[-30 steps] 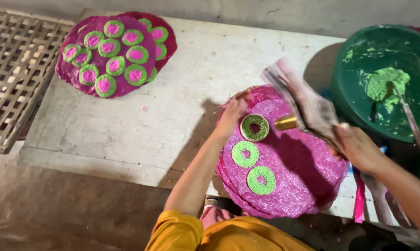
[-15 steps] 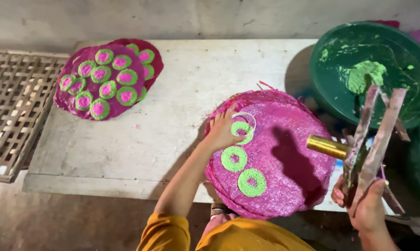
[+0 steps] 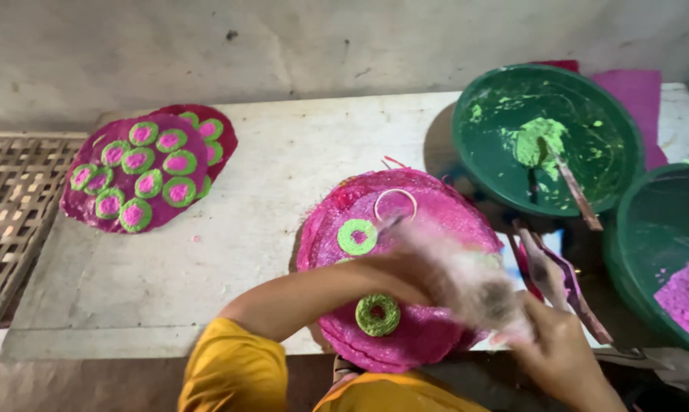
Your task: The person uses a specialized wooden tool to stamp dough patterns and move colored dough onto flat discs, handling different colored doughs from plastic bowls.
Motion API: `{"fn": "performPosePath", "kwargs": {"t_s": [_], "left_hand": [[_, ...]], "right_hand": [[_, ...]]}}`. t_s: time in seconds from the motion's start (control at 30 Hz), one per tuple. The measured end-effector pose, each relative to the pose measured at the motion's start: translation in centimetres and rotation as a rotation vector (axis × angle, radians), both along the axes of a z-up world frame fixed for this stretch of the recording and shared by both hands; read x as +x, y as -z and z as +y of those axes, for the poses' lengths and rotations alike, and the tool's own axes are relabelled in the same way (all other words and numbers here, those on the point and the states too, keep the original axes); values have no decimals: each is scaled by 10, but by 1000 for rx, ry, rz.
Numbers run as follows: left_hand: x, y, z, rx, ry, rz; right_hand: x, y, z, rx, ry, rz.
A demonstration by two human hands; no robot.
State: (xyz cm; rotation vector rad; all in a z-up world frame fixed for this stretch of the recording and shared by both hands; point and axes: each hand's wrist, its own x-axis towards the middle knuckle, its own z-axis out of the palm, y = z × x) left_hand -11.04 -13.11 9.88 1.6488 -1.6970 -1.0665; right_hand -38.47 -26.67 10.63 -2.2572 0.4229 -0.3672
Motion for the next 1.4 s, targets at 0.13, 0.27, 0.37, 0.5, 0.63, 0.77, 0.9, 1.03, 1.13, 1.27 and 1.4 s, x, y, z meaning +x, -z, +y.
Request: {"fn": "performPosePath", "kwargs": {"t_s": [0.13,0.27,0.37,0.5,0.63,0.77,0.9,1.03,1.13,1.27,1.4], "left_hand": [[-27,-36,39,-399,73,-144],[-41,-82,60,-145,271,-119],[-46,-116,74,-149,185,-365],[-63,-136,92,-38,178,-428],[-65,-114,95,107,94,-356],[-54,-78,102,193,-143,-390],[-5,-71,120,547,-599,204],[-1,-36,92,338,-414,1068],[-34,13,17,113,-54,1341],[-45,62,-53,-7,-769,1178],[3,105,-120,-147,-1084,1136]], "right_hand": [[31,-94,3,-674,-445,-347],[67,-156,-18,-892,-960,-497],[72,-170,-22,-379,-1051,-146],[51,-161,-15,-32,-1164,160],[32,-143,-28,131,-1157,150],[15,-134,-51,290,-1140,177],[15,-159,-94,-192,-957,-98],[52,-169,-138,-1147,-761,-200],[93,-150,-165,-1315,-723,-349],[134,-76,-209,-1006,49,-286],[172,37,-265,-596,299,442]]}}
